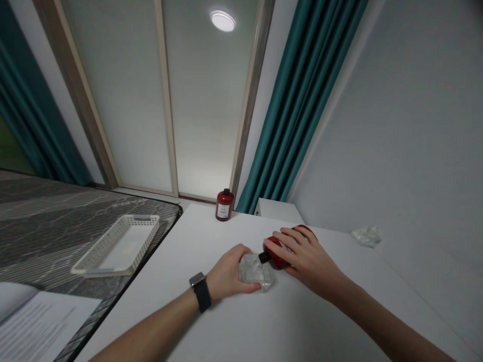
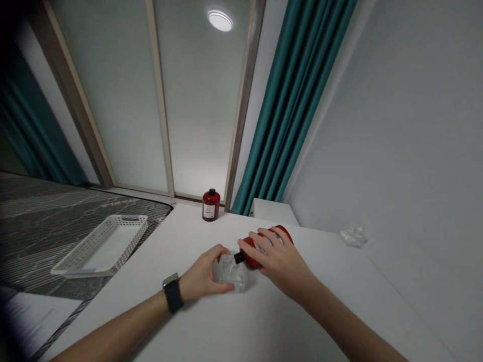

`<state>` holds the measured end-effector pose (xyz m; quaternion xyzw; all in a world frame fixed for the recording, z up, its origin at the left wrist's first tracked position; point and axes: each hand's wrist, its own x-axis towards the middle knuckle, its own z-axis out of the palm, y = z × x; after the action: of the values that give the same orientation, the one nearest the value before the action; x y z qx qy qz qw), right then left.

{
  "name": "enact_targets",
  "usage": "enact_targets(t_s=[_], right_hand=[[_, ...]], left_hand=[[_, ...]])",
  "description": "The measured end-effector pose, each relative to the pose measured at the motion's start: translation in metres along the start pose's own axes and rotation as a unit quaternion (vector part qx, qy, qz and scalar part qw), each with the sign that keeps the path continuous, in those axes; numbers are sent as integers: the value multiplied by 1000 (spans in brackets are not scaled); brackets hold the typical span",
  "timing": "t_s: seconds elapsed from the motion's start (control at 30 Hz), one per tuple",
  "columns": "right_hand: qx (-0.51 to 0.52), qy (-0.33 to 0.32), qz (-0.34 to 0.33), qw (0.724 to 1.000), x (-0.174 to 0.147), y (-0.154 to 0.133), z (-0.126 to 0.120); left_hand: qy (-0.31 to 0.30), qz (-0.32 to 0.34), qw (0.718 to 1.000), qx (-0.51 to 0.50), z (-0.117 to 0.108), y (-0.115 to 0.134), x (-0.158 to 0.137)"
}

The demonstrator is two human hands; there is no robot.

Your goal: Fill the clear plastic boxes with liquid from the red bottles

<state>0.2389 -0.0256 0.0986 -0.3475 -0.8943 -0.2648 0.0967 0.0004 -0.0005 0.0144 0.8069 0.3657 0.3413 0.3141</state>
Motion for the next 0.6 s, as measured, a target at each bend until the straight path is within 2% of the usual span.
enact_targets(t_s=[0.6], right_hand=[[-8,21,-7,1000,0,0,1]], left_hand=[[-2,4,1000,-8,-1,1,1]])
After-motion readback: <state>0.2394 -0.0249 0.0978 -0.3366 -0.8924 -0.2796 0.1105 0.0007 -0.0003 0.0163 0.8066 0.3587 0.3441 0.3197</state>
